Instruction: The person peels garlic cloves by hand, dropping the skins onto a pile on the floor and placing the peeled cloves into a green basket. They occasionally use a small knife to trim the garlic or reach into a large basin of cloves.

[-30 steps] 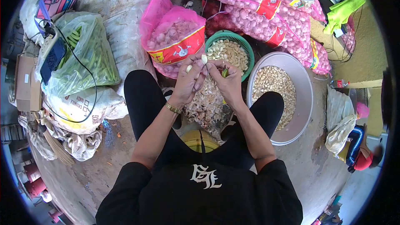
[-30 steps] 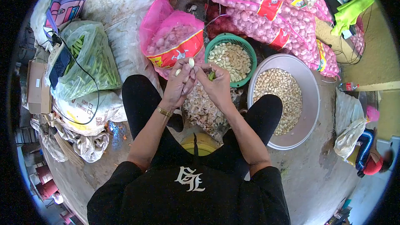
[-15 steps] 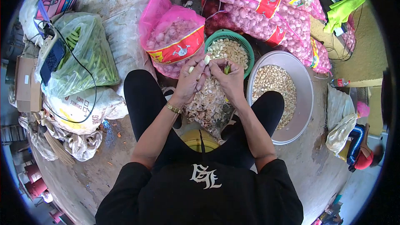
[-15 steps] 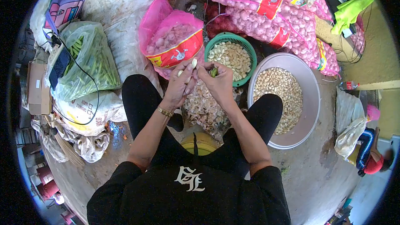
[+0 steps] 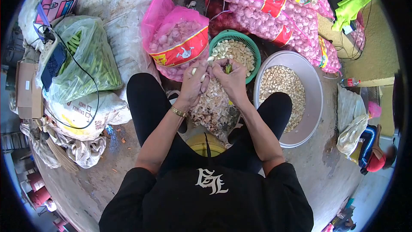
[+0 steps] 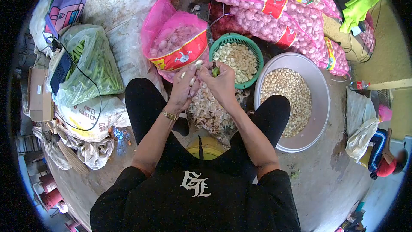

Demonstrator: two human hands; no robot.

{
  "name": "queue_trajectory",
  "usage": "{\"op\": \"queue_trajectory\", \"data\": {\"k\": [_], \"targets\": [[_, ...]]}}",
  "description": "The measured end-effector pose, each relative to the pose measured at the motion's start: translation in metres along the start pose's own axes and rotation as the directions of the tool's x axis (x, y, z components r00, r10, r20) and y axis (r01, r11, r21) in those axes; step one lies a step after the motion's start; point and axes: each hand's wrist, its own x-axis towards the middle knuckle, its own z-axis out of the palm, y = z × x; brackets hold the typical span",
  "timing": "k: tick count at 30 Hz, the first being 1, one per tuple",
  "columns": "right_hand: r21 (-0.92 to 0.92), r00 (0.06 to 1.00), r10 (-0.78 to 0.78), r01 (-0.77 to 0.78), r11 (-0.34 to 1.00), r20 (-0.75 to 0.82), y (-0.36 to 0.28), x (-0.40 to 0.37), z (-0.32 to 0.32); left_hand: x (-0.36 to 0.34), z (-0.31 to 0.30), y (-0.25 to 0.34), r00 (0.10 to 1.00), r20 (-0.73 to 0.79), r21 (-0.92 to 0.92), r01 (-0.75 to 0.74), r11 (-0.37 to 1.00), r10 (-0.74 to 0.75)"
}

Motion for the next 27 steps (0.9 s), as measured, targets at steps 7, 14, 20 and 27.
{"op": "queue_trajectory", "data": {"k": [7, 14, 20, 27], "targets": [[0.106, 0.994, 0.107, -0.109, 0.988, 0.022, -0.009, -0.002, 0.001, 0.001, -0.003, 0.000, 1.000, 0.029, -0.034, 0.006, 0.999, -0.005], [0.070, 0.991, 0.126, -0.129, 0.989, 0.048, -0.012, -0.001, 0.002, 0.001, 0.002, 0.003, 0.998, -0.035, 0.011, -0.052, 0.999, 0.052], [0.082, 0.993, 0.098, -0.103, 0.991, 0.065, -0.012, -0.002, 0.002, 0.002, 0.002, -0.002, 0.983, -0.028, 0.178, -0.173, 0.969, 0.181], [0.048, 0.997, -0.024, 0.021, 0.999, 0.068, -0.005, -0.002, 0.003, 0.002, 0.003, 0.002, 0.987, -0.083, 0.129, -0.127, 0.984, 0.138]]}}
